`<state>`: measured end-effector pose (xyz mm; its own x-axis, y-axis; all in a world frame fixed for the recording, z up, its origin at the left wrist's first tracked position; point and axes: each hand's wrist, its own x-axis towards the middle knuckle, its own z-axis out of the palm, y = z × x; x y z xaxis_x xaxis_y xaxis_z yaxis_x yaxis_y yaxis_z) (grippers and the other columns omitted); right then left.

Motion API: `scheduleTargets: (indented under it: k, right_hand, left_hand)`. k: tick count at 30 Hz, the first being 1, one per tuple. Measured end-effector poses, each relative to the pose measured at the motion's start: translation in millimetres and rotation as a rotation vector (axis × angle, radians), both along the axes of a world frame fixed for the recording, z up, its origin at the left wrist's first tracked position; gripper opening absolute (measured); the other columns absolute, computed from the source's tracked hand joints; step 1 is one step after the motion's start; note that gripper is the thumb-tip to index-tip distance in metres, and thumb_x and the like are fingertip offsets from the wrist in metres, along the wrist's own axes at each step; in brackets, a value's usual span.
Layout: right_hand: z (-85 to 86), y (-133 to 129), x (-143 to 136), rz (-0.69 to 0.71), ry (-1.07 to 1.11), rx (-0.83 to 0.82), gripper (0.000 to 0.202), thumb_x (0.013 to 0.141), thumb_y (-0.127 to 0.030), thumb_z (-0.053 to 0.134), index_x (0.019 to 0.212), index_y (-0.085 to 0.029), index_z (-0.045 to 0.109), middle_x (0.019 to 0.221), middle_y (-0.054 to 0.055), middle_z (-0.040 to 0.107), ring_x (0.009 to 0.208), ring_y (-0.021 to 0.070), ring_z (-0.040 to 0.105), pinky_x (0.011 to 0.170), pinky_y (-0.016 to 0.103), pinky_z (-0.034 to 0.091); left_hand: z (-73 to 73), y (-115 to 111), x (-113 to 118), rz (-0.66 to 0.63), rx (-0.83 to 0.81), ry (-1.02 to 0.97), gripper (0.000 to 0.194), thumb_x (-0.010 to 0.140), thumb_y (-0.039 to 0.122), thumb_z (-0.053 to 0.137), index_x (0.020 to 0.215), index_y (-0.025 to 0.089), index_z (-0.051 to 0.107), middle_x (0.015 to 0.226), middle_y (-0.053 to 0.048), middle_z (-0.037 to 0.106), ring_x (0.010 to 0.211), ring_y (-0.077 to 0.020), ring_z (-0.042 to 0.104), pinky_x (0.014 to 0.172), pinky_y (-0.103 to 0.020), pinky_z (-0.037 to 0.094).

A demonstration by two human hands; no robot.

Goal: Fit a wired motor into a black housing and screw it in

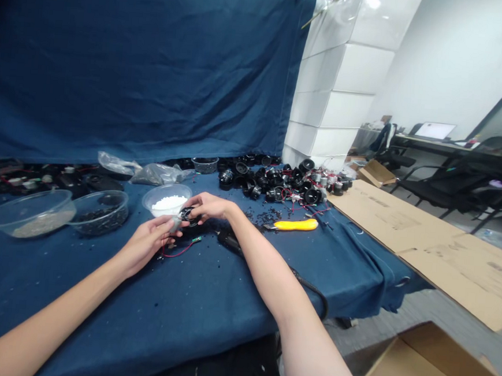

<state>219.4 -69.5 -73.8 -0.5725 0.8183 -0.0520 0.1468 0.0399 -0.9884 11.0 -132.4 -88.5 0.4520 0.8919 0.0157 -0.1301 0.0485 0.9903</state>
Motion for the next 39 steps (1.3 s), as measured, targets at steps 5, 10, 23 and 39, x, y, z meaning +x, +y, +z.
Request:
scheduleTargets:
  k: [5,10,23,39]
  right_hand:
    - [0.3,-1.3,-1.8,-0.022,0.002,0.008,0.034,0.059,-0.013,0.065,0.093,-0.014,0.064,0.070,-0.002,0.065,0.058,0.0099,0.059,0.046,0.016,0.050]
    - [0.9,-2.8,-3.5,-0.035,0.000,-0.003,0.031,0.059,-0.010,0.063,0.090,-0.013,0.064,0.069,-0.002,0.064,0.057,0.0098,0.059,0.048,0.018,0.052]
    - [3.9,-6.5,-3.5,0.033,0.159,-0.176,0.034,0.065,-0.008,0.067,0.097,-0.012,0.059,0.079,0.001,0.065,0.073,0.0132,0.066,0.070,0.028,0.060]
    - [4.2,-2.4,2.5,-0.009,0.255,-0.182,0.045,0.068,-0.015,0.079,0.109,-0.011,0.060,0.073,-0.003,0.063,0.049,0.0024,0.050,0.074,0.028,0.060]
  left_hand:
    - [-1.3,0.2,-1.1,0.003,-0.007,0.007,0.044,0.078,0.042,0.074,0.110,0.014,0.063,0.106,-0.010,0.070,0.080,-0.0116,0.061,0.066,-0.019,0.047]
    - [-2.1,0.6,0.4,-0.003,-0.011,0.010,0.046,0.077,0.043,0.073,0.109,0.013,0.063,0.105,-0.010,0.070,0.077,-0.0113,0.060,0.063,-0.019,0.046]
    - [-1.7,1.4,-1.6,0.033,0.029,0.029,0.045,0.077,0.043,0.074,0.109,0.014,0.062,0.103,-0.009,0.070,0.079,-0.0113,0.060,0.065,-0.019,0.046]
    - [-4.1,3.6,0.6,0.133,0.174,0.148,0.044,0.074,0.050,0.073,0.096,0.013,0.063,0.091,-0.010,0.074,0.068,-0.0155,0.064,0.060,-0.023,0.045]
